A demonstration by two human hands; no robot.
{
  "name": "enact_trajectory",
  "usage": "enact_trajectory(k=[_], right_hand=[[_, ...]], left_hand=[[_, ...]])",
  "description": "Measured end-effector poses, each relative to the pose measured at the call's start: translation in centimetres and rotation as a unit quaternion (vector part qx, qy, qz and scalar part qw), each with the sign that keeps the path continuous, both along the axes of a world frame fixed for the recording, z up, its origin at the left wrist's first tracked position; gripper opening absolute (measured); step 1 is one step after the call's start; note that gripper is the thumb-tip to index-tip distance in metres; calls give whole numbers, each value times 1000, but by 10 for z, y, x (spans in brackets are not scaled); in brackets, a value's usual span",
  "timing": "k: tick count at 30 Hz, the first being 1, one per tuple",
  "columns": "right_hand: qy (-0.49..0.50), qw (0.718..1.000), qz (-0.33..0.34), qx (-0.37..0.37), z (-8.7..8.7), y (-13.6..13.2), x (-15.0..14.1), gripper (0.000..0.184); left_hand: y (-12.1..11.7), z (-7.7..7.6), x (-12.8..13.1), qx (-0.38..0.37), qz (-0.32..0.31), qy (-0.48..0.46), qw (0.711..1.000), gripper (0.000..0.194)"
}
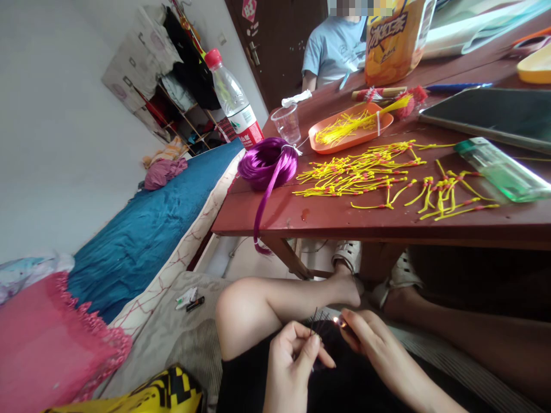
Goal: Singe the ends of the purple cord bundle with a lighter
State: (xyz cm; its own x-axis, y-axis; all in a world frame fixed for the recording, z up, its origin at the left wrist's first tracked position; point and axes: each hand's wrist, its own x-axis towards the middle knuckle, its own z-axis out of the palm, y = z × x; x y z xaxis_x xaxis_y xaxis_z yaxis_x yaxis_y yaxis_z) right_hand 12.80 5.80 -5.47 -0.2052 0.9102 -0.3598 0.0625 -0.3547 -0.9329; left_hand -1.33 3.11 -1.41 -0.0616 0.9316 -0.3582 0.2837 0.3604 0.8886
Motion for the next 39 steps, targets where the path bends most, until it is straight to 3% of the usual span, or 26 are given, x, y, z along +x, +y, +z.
enact_trajectory(k=[17,39], right_hand=[[33,999,-10,-16,-3,1,1,42],[13,1000,2,15,2,4,6,44]], left_hand=[[0,-3,2,-11,-10,-21,1000,32],[0,7,5,17,-37,71,997,22]])
